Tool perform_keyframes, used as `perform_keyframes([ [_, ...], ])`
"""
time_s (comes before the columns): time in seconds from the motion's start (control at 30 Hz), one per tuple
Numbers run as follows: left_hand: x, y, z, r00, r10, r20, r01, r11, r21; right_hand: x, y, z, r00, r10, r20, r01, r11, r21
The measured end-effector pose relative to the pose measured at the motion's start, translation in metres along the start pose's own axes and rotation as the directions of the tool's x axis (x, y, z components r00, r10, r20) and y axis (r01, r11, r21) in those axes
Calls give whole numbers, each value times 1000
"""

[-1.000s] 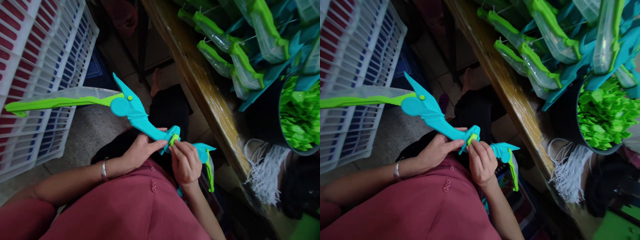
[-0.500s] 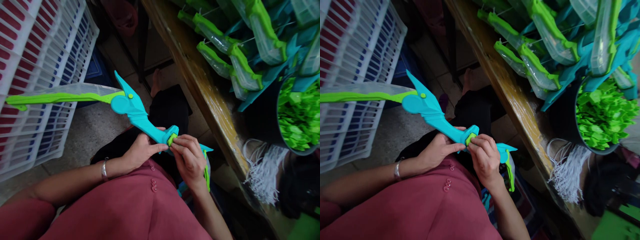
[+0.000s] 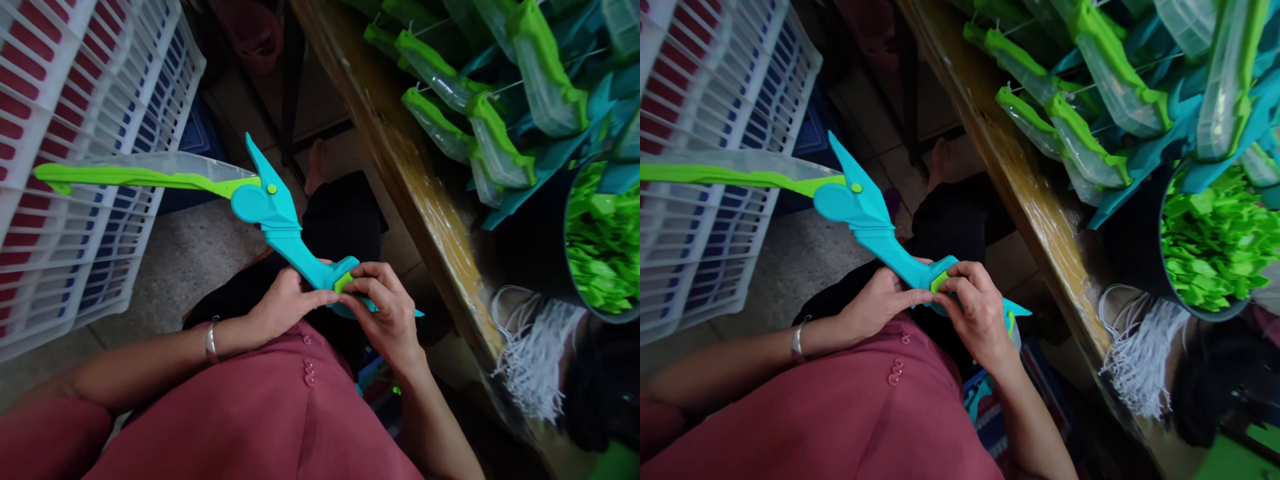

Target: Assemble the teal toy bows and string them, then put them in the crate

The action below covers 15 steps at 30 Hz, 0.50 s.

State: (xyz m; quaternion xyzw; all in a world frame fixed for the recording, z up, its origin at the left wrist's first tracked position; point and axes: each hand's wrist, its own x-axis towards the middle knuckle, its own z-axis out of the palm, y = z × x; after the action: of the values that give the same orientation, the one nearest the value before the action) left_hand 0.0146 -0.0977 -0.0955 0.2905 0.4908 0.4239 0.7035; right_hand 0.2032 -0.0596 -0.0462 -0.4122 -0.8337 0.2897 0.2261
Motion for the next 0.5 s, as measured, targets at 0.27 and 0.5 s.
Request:
perform_keyframes([
  [0.27,4,5,-2,999,-30,-14,31,998,58,8,9,-2,983,-174,62,177,984,-38],
  [0.5,2,7,-3,998,-3,-63,14,985,175,20,16,-17,987,114,111,-124,989,86],
])
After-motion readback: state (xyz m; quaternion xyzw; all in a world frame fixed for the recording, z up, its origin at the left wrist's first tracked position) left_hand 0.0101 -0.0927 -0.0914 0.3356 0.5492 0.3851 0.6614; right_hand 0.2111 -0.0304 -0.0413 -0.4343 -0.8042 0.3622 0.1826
